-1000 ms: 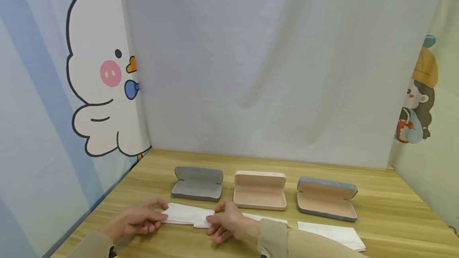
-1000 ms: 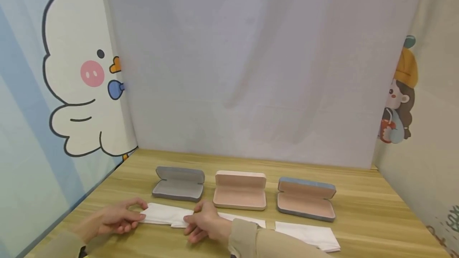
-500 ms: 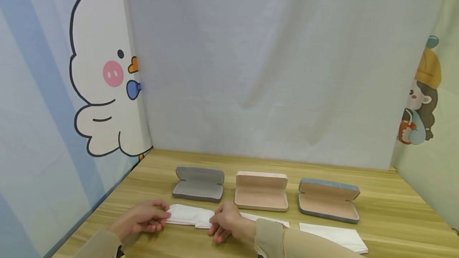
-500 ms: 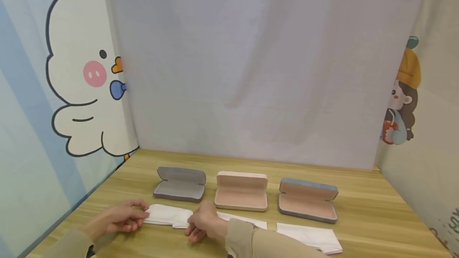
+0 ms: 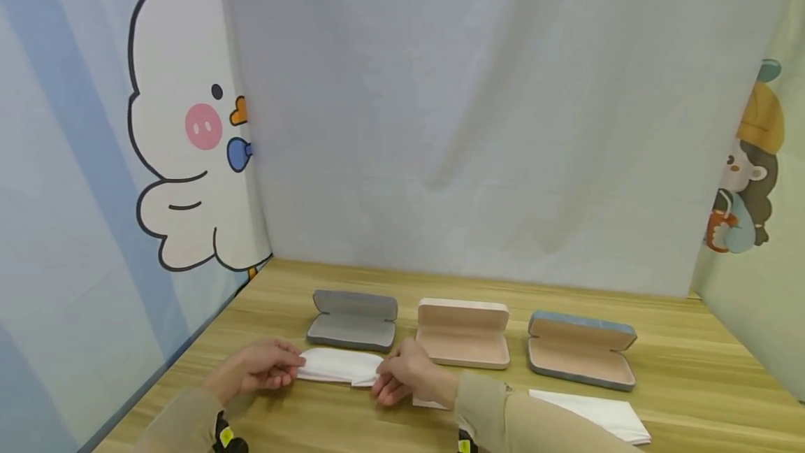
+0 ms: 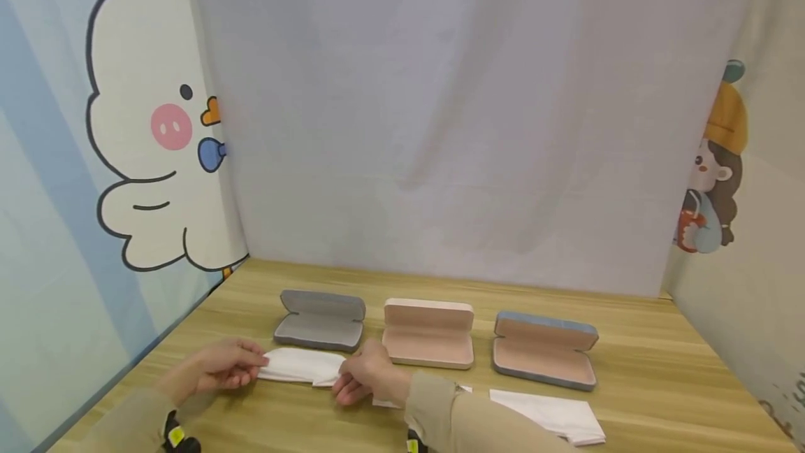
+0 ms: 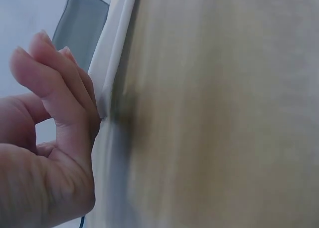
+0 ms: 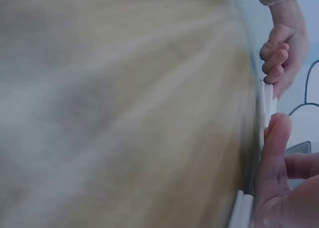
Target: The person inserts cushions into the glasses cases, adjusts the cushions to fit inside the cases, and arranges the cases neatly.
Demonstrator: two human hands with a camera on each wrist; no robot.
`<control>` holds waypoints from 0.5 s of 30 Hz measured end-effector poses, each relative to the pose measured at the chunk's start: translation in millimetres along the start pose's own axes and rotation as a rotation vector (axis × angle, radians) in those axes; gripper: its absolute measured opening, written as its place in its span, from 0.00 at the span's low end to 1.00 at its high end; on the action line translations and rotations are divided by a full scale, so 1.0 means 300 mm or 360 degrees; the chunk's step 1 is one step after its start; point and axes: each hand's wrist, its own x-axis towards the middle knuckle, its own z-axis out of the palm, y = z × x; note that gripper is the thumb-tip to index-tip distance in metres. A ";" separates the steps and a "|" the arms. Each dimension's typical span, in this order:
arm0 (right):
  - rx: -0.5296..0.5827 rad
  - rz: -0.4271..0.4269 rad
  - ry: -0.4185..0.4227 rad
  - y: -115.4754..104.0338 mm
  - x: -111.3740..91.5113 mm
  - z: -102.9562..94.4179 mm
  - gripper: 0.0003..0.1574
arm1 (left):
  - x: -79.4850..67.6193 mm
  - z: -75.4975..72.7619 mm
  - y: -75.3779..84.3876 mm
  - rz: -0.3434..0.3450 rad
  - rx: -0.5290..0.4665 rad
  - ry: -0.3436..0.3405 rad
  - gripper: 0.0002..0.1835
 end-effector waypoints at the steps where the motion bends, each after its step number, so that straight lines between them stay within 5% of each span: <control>1: 0.0010 0.0005 -0.0002 -0.008 0.004 -0.008 0.04 | 0.003 -0.003 0.008 0.0018 0.0000 -0.0016 0.03; 7: 0.0087 0.0018 0.0057 -0.054 0.044 -0.035 0.04 | 0.035 -0.021 0.064 0.0097 -0.0011 -0.0001 0.08; 15: 0.0020 -0.0150 0.0178 -0.093 0.094 -0.039 0.07 | 0.084 -0.037 0.130 0.0130 -0.0052 0.0067 0.12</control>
